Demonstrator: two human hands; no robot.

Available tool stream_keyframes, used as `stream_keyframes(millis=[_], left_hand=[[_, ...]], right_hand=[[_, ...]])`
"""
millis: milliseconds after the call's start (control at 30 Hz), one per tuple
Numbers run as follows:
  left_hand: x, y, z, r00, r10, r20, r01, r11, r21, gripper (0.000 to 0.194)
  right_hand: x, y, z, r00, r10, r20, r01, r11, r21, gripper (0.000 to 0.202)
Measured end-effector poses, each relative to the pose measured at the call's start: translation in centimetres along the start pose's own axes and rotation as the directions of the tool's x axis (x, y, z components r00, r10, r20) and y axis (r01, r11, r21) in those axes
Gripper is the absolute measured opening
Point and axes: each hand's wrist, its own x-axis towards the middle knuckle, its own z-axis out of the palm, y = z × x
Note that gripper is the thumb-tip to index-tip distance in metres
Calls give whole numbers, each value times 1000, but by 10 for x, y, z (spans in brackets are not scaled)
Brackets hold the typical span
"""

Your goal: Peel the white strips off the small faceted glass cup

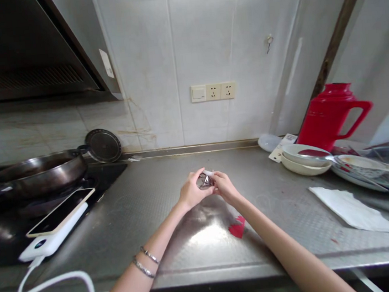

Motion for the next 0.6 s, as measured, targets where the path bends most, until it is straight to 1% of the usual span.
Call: stream_keyframes(millis=[67, 167, 300, 433, 500, 600], left_hand=[[-1, 0, -1, 1000, 23, 14, -24, 998, 61, 76], [-1, 0, -1, 999, 45, 0, -44, 991, 125, 87], [1, -3, 1, 998, 54, -36, -49, 992, 116, 104], [4, -8, 4, 995, 31, -92, -30, 1000, 9, 113], [4, -11, 6, 996, 2, -92, -11, 995, -98, 114], [5, -13, 9, 997, -25, -70, 5, 963, -268, 116]], right_hand=[[0, 1, 2, 1000, 3, -18, -2, 999, 45, 20], [0, 2, 2, 999, 1, -33, 2, 995, 101, 26], [-2, 0, 2, 999, -11, -43, 19, 984, 177, 32], [-4, -2, 1, 997, -20, -74, 43, 945, 324, 34], [-5, -2, 1, 996, -16, -88, 47, 926, 374, 33], [-6, -3, 0, 996, -11, -93, 48, 911, 409, 31]])
